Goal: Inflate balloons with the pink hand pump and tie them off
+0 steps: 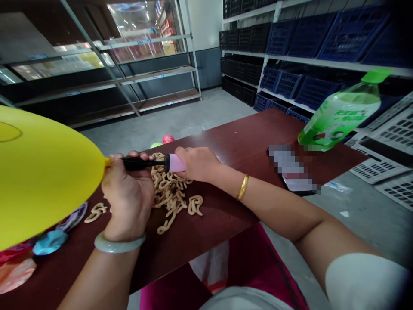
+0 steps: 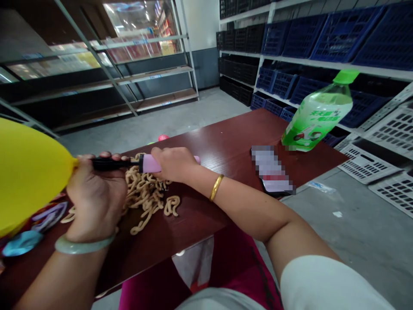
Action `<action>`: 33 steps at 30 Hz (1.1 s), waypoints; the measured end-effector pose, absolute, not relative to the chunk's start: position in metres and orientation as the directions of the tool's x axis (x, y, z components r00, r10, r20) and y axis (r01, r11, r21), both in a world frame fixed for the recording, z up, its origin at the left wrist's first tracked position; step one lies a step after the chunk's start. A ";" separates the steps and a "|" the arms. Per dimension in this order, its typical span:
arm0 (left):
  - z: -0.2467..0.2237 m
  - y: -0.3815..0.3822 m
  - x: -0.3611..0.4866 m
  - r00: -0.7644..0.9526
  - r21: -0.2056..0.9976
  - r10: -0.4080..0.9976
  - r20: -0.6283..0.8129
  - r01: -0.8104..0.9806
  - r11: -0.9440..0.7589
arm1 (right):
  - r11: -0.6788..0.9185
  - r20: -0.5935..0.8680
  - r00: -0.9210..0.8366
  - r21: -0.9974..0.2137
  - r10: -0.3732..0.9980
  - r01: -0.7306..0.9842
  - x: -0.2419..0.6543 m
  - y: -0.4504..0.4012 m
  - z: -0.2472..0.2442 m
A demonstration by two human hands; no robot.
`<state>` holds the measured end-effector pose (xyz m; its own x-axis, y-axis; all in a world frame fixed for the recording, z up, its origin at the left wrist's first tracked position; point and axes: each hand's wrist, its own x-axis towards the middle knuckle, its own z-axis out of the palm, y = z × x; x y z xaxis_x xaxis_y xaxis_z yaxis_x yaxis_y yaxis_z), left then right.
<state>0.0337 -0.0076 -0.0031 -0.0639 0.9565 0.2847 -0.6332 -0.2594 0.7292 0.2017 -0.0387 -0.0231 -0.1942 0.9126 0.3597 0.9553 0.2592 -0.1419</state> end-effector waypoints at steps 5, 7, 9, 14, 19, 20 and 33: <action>0.011 0.020 -0.012 -0.147 0.692 0.957 0.250 -0.665 -0.282 | 0.234 0.349 -0.196 -0.069 0.916 0.970 0.218 -0.028 -0.026; 0.014 0.026 -0.025 -0.195 0.662 0.952 0.237 -0.685 -0.305 | 0.237 0.350 -0.204 -0.054 0.914 0.970 0.223 -0.026 -0.027; 0.015 0.029 -0.030 -0.236 0.643 0.942 0.237 -0.689 -0.334 | 0.239 0.350 -0.209 -0.044 0.913 0.970 0.226 -0.025 -0.027; 0.003 0.023 -0.011 -0.196 0.649 0.939 0.282 -0.682 -0.337 | 0.202 0.335 -0.174 -0.051 0.926 0.978 0.229 -0.027 -0.025; -0.014 0.003 0.028 -0.157 0.651 0.946 0.283 -0.693 -0.309 | 0.208 0.332 -0.179 -0.054 0.926 0.977 0.216 -0.036 -0.023; -0.017 -0.002 0.036 -0.147 0.654 0.948 0.283 -0.694 -0.303 | 0.215 0.334 -0.182 -0.063 0.925 0.975 0.212 -0.038 -0.023; 0.006 -0.017 0.025 -0.128 0.703 0.926 0.355 -0.617 -0.354 | 0.281 0.385 -0.202 -0.159 0.900 0.946 0.198 -0.044 -0.021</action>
